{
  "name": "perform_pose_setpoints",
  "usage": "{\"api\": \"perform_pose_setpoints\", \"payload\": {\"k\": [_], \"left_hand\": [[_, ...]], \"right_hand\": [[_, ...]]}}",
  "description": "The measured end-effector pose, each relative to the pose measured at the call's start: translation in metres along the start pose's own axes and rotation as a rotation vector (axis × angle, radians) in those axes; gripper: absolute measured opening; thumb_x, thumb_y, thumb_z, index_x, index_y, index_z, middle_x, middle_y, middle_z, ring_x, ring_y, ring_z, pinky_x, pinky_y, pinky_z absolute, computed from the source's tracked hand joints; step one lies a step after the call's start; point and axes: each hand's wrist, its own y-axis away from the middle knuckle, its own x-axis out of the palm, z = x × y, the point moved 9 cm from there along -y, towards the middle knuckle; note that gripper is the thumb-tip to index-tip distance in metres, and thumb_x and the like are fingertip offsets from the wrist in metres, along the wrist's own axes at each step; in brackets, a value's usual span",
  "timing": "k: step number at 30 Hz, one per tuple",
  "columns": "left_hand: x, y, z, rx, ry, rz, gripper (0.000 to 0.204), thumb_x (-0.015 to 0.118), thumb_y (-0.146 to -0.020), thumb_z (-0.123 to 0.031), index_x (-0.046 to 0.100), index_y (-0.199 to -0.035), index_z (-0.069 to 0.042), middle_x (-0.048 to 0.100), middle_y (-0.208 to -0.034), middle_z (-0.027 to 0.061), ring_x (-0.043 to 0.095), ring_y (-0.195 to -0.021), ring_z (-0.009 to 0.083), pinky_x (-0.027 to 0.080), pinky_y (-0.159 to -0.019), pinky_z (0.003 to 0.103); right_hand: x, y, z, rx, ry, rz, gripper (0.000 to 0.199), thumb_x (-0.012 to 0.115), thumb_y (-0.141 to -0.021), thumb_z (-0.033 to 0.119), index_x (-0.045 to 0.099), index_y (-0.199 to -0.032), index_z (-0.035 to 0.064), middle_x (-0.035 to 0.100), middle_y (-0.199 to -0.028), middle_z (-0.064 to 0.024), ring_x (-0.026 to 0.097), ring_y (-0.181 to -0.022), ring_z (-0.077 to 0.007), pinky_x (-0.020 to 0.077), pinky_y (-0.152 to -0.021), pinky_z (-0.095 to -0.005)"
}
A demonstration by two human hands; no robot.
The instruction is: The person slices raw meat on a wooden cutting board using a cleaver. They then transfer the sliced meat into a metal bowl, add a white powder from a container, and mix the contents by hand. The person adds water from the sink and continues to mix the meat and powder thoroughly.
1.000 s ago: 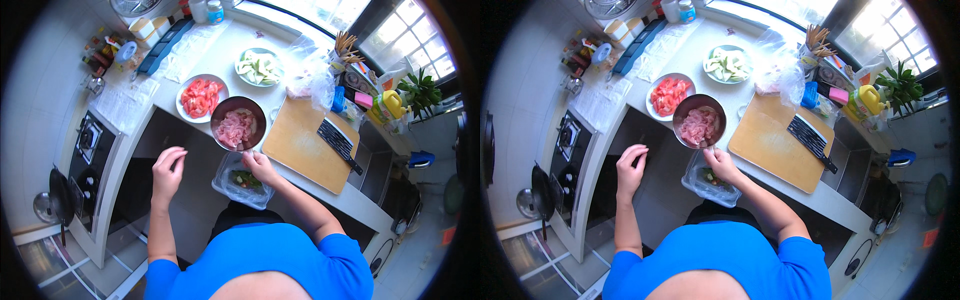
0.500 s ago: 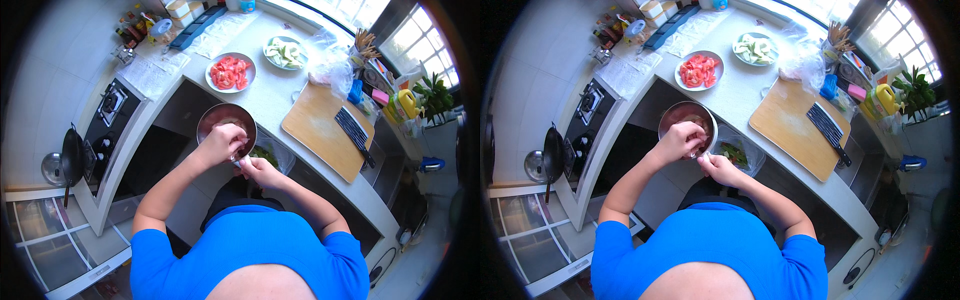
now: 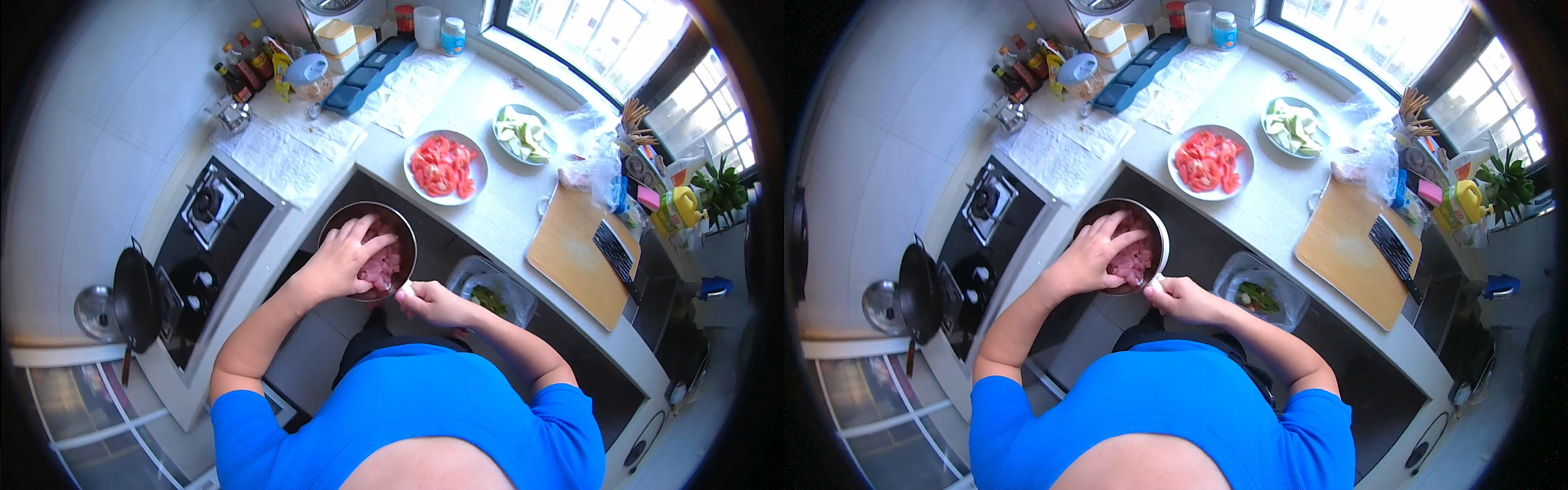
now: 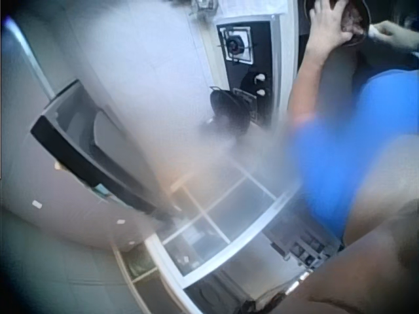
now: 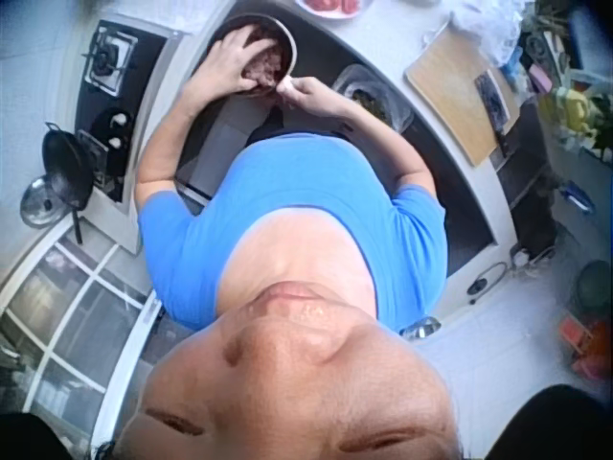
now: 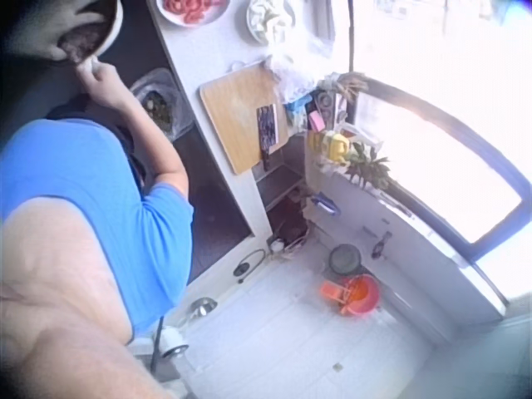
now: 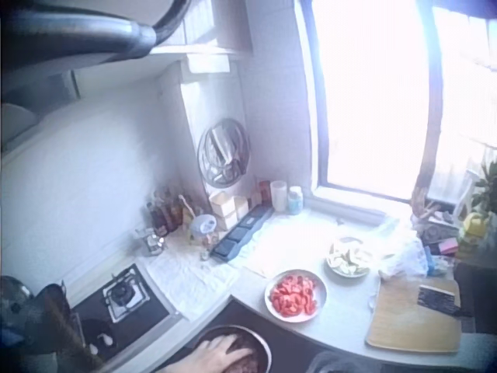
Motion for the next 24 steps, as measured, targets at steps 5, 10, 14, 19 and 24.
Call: {"api": "perform_pose_setpoints", "payload": {"k": [5, 10, 14, 19, 24], "left_hand": [[-0.007, -0.012, 0.076, 0.022, 0.008, 0.033, 0.056, 0.077, -0.061, -0.026, 0.060, -0.113, -0.013, 0.053, -0.115, 0.0128, 0.052, -0.108, 0.0337, 0.045, -0.089, 0.046], [-0.022, -0.055, 0.119, 0.008, 0.179, -0.020, 0.037, 0.072, -0.065, -0.023, 0.065, -0.098, -0.008, 0.060, -0.095, 0.0129, 0.061, -0.089, 0.0315, 0.052, -0.078, 0.041], [-0.031, -0.092, 0.130, 0.084, 0.295, -0.030, 0.030, 0.069, -0.069, -0.013, 0.065, -0.097, -0.005, 0.061, -0.104, 0.0149, 0.062, -0.093, 0.0319, 0.052, -0.082, 0.038], [-0.050, -0.135, 0.130, 0.251, 0.250, 0.012, 0.023, 0.067, -0.073, -0.008, 0.066, -0.096, -0.002, 0.060, -0.112, 0.0161, 0.059, -0.103, 0.0332, 0.047, -0.092, 0.039], [-0.071, -0.170, 0.163, 0.147, 0.335, -0.039, 0.018, 0.064, -0.078, -0.005, 0.066, -0.096, -0.004, 0.062, -0.110, 0.0150, 0.058, -0.106, 0.0322, 0.046, -0.093, 0.039]], "right_hand": [[0.018, -0.072, 0.011, -0.032, -0.112, -0.063, 0.046, 0.044, -0.099, 0.043, 0.058, -0.080, 0.0029, 0.057, -0.073, -0.0005, 0.053, -0.070, -0.0095, 0.0464, -0.066, -0.0282], [0.002, -0.105, 0.017, -0.044, -0.307, -0.150, 0.046, 0.044, -0.099, 0.043, 0.057, -0.078, 0.0050, 0.057, -0.072, 0.0004, 0.053, -0.069, -0.0085, 0.0461, -0.065, -0.0270], [-0.030, -0.123, 0.015, 0.002, -0.355, -0.239, 0.045, 0.045, -0.099, 0.043, 0.057, -0.077, 0.0060, 0.056, -0.069, 0.0006, 0.054, -0.066, -0.0085, 0.0456, -0.062, -0.0255], [-0.075, -0.150, 0.020, -0.030, -0.503, -0.321, 0.045, 0.046, -0.098, 0.044, 0.058, -0.077, 0.0060, 0.057, -0.069, 0.0002, 0.054, -0.064, -0.0086, 0.0435, -0.061, -0.0239], [-0.125, -0.178, 0.013, 0.024, -0.570, -0.474, 0.046, 0.048, -0.097, 0.045, 0.057, -0.076, 0.0052, 0.057, -0.069, -0.0016, 0.054, -0.063, -0.0097, 0.0432, -0.060, -0.0242]]}}
